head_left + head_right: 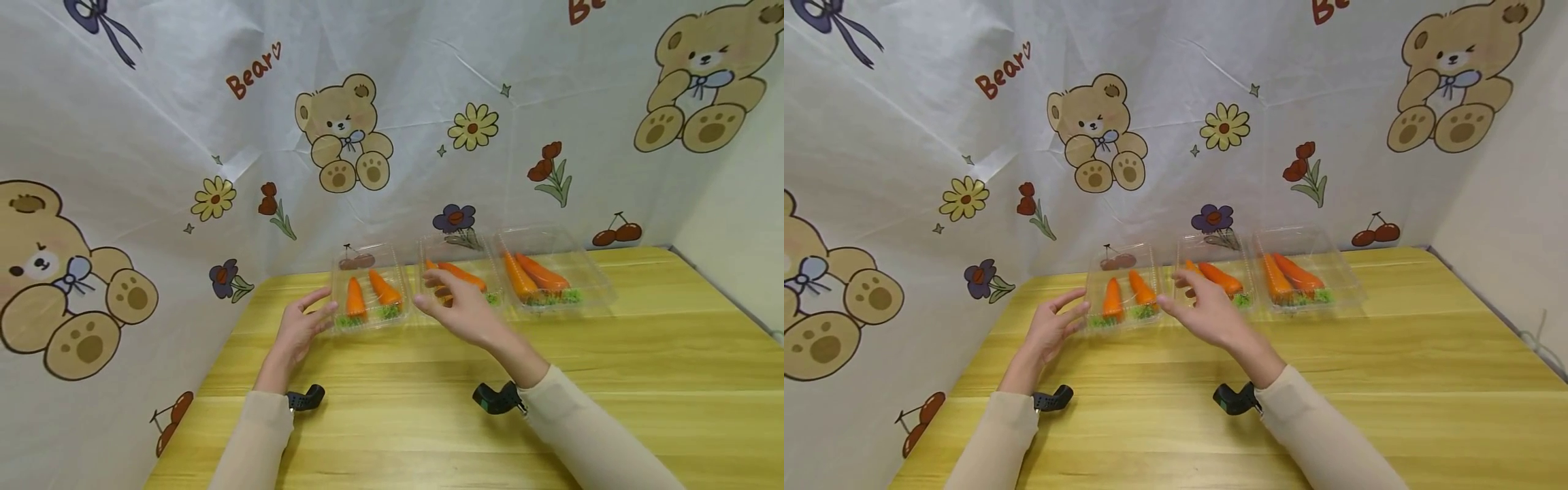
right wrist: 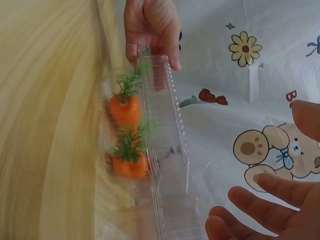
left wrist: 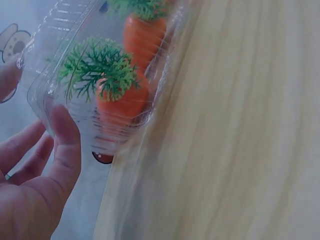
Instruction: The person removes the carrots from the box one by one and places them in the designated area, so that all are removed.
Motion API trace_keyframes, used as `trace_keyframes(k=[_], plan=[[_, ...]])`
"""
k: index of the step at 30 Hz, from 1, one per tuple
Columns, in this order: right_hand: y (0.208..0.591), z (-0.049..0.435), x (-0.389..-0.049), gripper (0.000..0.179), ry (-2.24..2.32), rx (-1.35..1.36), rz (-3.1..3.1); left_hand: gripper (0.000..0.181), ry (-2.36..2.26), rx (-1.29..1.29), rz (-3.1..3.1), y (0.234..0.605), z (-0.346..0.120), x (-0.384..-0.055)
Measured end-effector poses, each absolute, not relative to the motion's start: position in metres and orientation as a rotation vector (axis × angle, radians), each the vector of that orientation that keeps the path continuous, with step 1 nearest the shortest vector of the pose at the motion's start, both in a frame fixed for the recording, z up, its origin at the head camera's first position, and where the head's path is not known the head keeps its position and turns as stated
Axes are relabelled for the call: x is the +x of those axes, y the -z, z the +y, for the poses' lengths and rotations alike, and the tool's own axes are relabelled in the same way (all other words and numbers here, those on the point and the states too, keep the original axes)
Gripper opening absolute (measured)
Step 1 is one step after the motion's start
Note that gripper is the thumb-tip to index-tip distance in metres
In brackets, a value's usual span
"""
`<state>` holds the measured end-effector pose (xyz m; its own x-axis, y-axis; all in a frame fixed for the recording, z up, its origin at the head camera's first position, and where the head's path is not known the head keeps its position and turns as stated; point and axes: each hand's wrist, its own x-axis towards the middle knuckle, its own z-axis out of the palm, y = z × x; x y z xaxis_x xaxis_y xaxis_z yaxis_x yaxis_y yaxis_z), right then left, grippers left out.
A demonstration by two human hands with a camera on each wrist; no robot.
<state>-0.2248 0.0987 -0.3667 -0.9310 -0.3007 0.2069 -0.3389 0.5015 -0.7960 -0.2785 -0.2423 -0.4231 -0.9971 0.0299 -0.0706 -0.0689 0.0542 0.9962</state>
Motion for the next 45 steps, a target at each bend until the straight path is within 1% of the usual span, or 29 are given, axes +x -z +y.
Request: trace_keyframes(k=[6,17,25,32,40,45], plan=[[0.371,0.085,-0.22,0.062,-1.567,0.637,-2.701,0.057,-2.157,-0.132,2.234,0.421,-0.235,-0.266],[0.387,0.064,-0.217,0.054,-1.637,0.613,-2.728,0.053,-2.231,-0.23,2.293,0.421,-0.227,-0.247],[0.405,0.043,-0.222,0.036,-1.905,0.619,-2.65,0.056,-2.297,-0.318,2.296,0.421,-0.222,-0.235],[0.424,0.025,-0.226,0.034,-2.039,0.492,-2.599,0.063,-2.358,-0.339,2.278,0.424,-0.216,-0.23],[0.433,0.009,-0.229,0.036,-2.364,0.175,-2.468,0.061,-2.394,-0.358,2.297,0.426,-0.211,-0.227],[0.437,0.004,-0.233,0.038,-2.551,0.089,-2.34,0.06,-2.402,-0.354,2.317,0.427,-0.209,-0.226]])
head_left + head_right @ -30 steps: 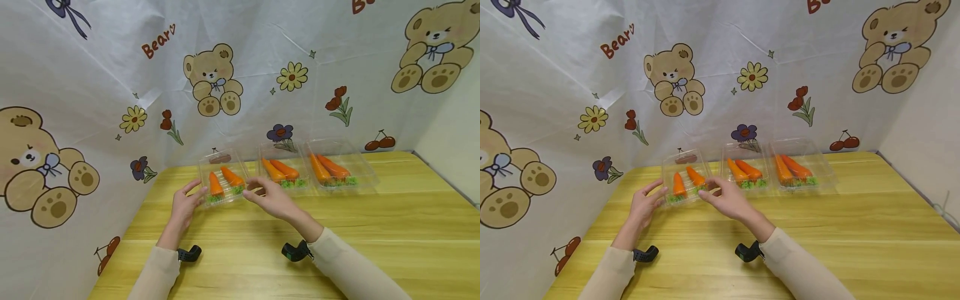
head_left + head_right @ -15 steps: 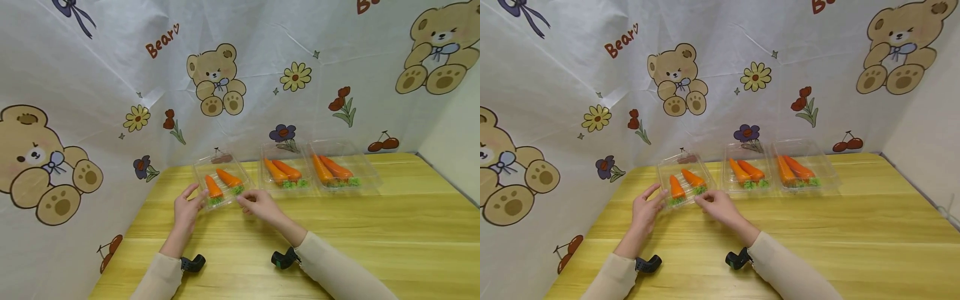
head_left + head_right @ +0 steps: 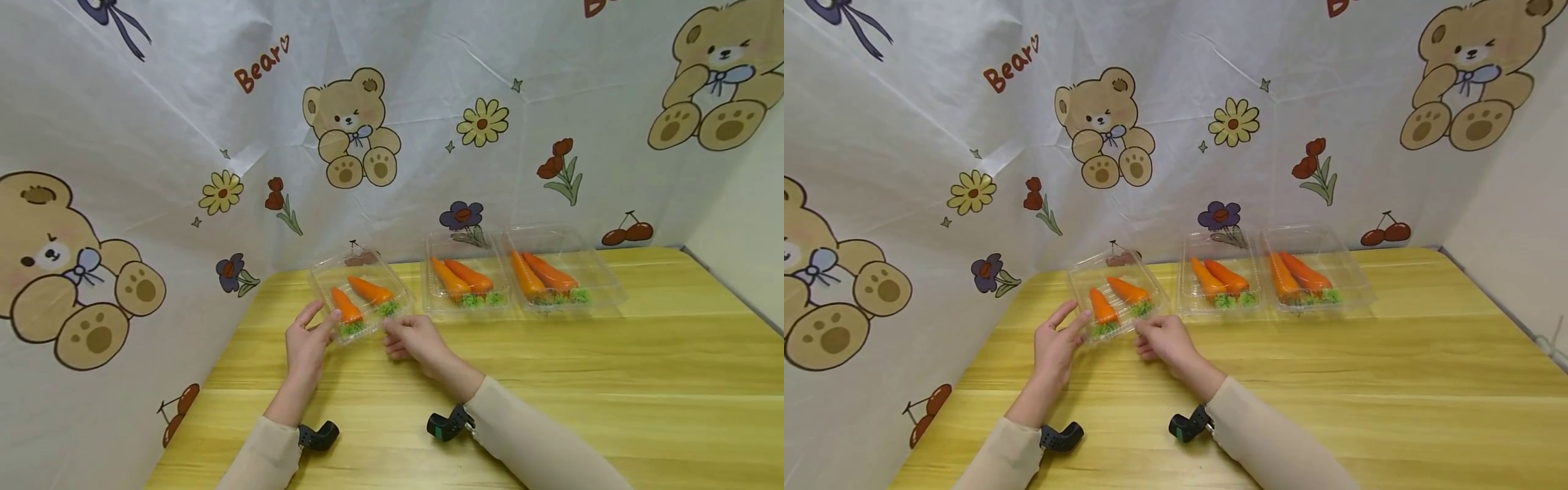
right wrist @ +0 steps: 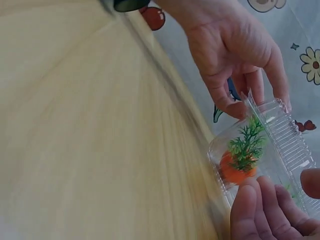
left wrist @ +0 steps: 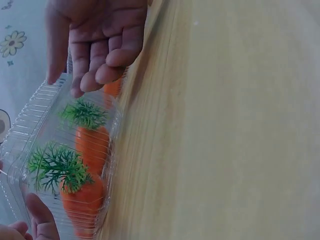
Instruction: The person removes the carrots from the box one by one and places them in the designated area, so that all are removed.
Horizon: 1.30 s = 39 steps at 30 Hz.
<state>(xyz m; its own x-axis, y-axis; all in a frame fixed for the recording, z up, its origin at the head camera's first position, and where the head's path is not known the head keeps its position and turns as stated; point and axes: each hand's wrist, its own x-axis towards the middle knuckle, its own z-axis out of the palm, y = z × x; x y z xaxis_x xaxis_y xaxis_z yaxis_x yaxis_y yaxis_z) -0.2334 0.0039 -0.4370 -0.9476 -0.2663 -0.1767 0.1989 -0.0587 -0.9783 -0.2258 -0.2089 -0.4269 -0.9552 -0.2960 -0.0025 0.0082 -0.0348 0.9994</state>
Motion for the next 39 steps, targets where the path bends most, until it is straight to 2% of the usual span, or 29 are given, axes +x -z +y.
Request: trace_keyframes(k=[9,23,26,39], plan=[[0.439,-0.005,-0.239,0.033,2.231,0.021,1.595,0.062,2.073,0.319,-2.01,0.428,-0.205,-0.223],[0.44,-0.007,-0.238,0.021,2.199,-0.031,1.622,0.065,2.046,0.296,-2.017,0.431,-0.214,-0.225],[0.439,-0.003,-0.238,0.016,2.185,-0.05,1.619,0.063,2.04,0.292,-2.012,0.43,-0.219,-0.228],[0.443,0.01,-0.239,0.016,2.103,-0.136,1.633,0.04,2.056,0.402,-1.963,0.431,-0.248,-0.239]])
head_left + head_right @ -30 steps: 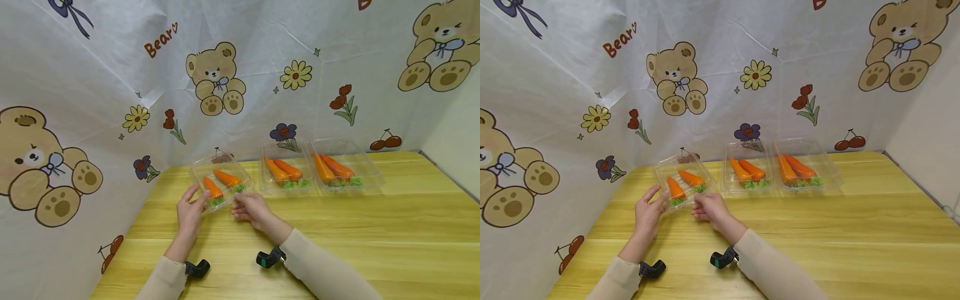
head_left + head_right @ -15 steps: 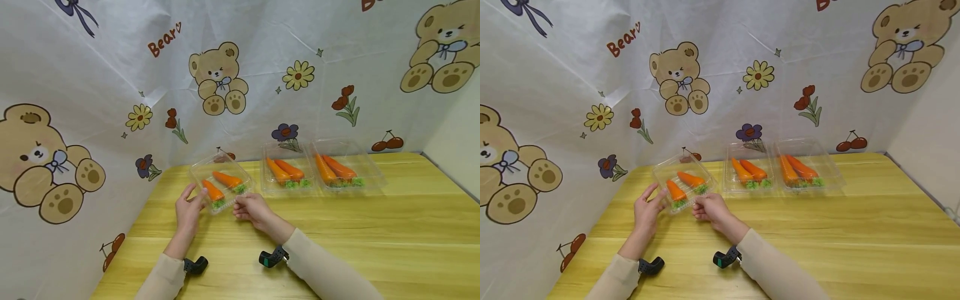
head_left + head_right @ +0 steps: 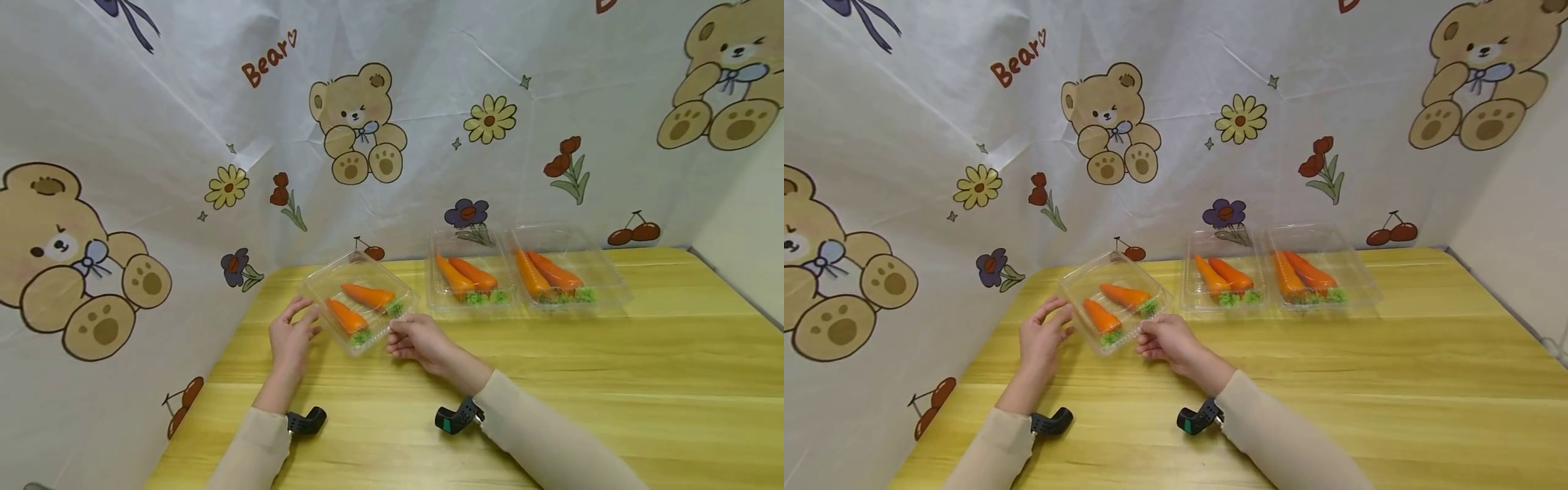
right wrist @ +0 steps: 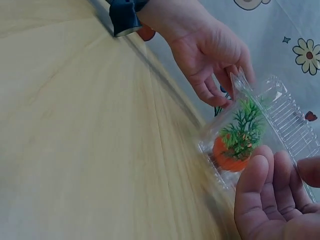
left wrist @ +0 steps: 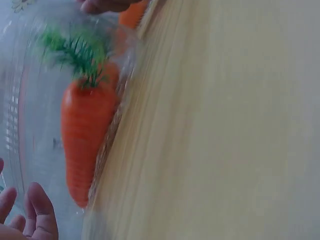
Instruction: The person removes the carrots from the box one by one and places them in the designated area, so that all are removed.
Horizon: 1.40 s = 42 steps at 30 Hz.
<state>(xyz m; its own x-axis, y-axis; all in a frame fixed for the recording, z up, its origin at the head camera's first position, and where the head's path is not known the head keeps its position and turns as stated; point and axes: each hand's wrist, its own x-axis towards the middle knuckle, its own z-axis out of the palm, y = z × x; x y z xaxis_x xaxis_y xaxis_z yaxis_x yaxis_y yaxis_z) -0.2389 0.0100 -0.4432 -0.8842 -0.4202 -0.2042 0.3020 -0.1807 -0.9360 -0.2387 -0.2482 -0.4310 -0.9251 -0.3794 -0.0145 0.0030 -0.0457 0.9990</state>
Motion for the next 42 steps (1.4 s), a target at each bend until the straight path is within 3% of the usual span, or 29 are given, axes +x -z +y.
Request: trace_keyframes(k=[17,25,42], plan=[[0.451,0.029,-0.247,0.017,2.006,-0.314,1.569,0.028,2.014,0.474,-1.993,0.432,-0.296,-0.246],[0.451,0.035,-0.254,0.019,1.977,-0.355,1.53,0.02,2.14,0.32,-2.037,0.434,-0.311,-0.241],[0.452,0.035,-0.255,0.024,1.998,-0.372,1.529,0.013,1.972,0.052,-2.295,0.431,-0.331,-0.212]])
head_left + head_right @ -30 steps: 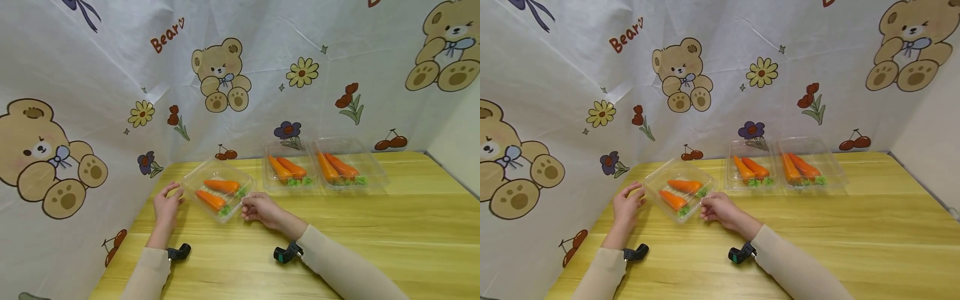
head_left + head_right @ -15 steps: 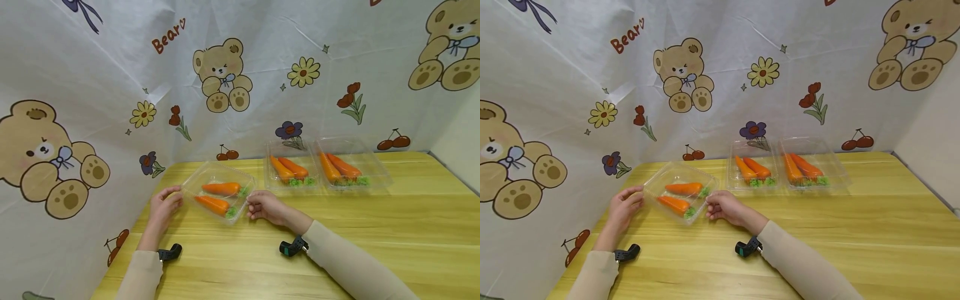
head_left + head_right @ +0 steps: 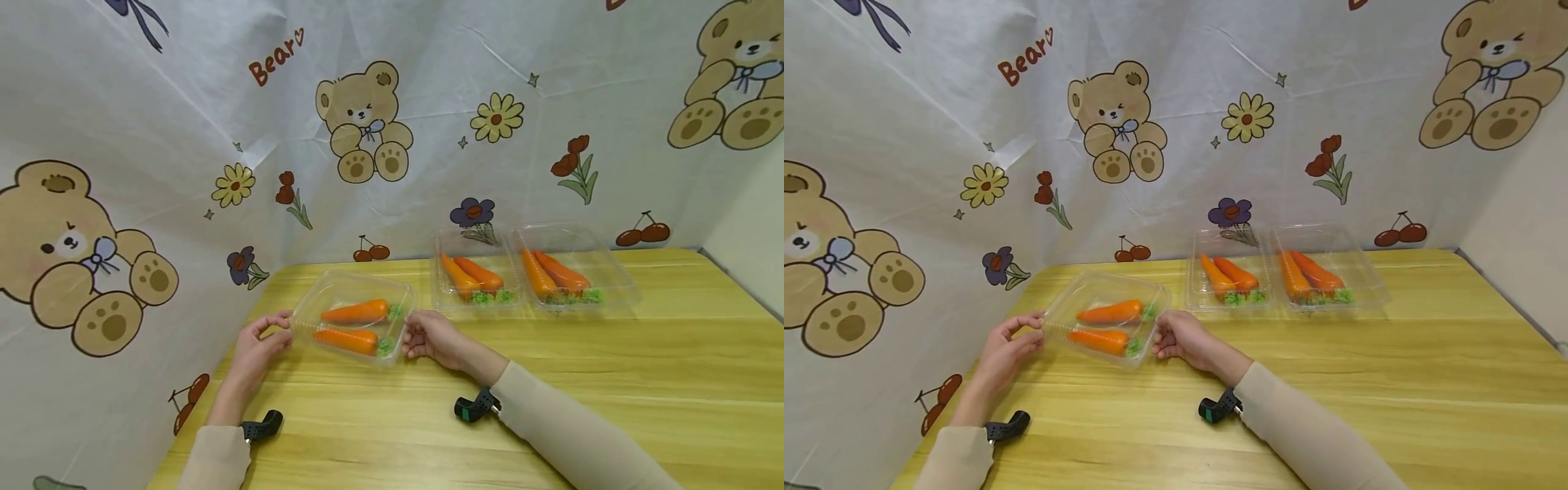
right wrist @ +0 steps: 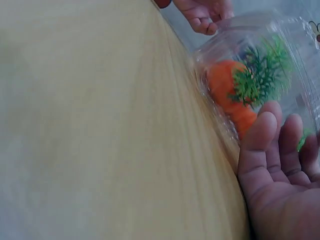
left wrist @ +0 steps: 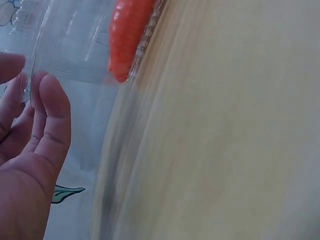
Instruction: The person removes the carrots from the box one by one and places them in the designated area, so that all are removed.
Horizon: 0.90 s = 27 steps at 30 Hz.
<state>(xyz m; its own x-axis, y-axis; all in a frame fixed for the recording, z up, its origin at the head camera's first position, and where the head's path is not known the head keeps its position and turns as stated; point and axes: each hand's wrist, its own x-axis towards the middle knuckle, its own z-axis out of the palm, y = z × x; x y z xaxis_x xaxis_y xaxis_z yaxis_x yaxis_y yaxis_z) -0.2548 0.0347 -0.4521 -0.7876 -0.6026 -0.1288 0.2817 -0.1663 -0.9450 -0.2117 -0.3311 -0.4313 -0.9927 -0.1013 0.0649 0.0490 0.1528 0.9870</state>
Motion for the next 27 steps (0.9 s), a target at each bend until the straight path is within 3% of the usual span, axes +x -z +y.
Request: trace_keyframes(k=[13,17,23,27], plan=[[0.448,0.028,-0.244,0.016,2.045,-0.218,1.652,0.008,2.094,-0.192,-2.263,0.44,-0.344,-0.197],[0.444,0.029,-0.24,0.025,2.009,-0.196,1.718,0.005,2.114,-0.183,-2.245,0.443,-0.344,-0.196],[0.432,0.04,-0.235,0.045,1.796,-0.349,1.983,0.004,2.139,-0.201,-2.229,0.443,-0.343,-0.197],[0.424,0.05,-0.231,0.038,1.603,-0.479,2.233,0.002,2.164,-0.238,-2.219,0.443,-0.345,-0.197]])
